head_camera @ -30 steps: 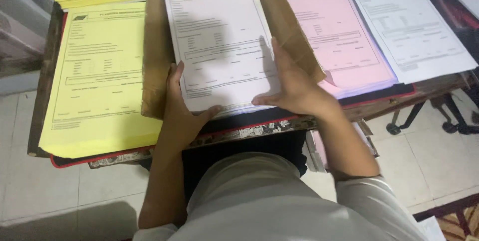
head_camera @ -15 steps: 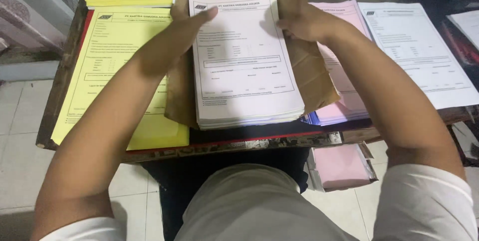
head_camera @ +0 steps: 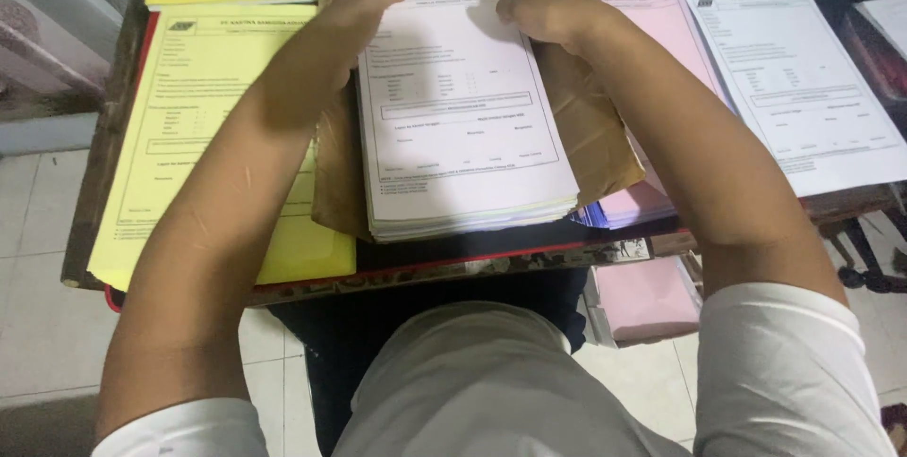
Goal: Sorting and collating colored paper documents into different stacks and a box
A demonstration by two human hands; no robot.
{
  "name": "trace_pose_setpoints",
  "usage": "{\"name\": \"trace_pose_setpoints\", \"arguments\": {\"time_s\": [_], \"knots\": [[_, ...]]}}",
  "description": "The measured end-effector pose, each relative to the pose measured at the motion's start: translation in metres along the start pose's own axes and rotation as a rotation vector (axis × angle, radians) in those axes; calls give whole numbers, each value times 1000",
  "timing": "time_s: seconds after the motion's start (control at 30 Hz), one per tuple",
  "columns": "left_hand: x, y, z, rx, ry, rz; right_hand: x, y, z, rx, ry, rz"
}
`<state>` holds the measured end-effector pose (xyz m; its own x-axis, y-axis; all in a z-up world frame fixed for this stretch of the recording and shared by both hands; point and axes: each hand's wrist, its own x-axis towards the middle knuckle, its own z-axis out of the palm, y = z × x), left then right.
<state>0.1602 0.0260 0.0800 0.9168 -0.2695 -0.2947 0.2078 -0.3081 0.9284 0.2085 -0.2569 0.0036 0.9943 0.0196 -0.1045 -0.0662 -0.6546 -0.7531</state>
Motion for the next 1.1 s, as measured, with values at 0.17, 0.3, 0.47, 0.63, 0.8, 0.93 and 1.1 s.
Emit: {"name": "trace_pose_setpoints", "arguments": {"time_s": [0.17, 0.3, 0.47, 0.63, 0.8, 0.93, 1.1], "knots": [[-31, 1, -1, -242, -85, 127, -94, -67, -29, -135, 58, 168], [-71, -18, -16, -57, -51, 537, -167, -15, -95, -238, 194, -354], [-159, -85, -67, 295, 31, 783, -257, 44, -111, -609, 180, -203], [-175, -154, -77, 786, 306, 809, -301, 177, -145, -685, 459, -84], [-170, -184, -64, 1098, 342, 454, -310, 176, -125, -597, 363, 305], [-168, -179, -59, 1075, 335, 400, -315, 172, -119, -615, 438, 285], [-169, -186, -57, 1109, 403, 433, -321, 214, -120, -934, 629, -53]]}}
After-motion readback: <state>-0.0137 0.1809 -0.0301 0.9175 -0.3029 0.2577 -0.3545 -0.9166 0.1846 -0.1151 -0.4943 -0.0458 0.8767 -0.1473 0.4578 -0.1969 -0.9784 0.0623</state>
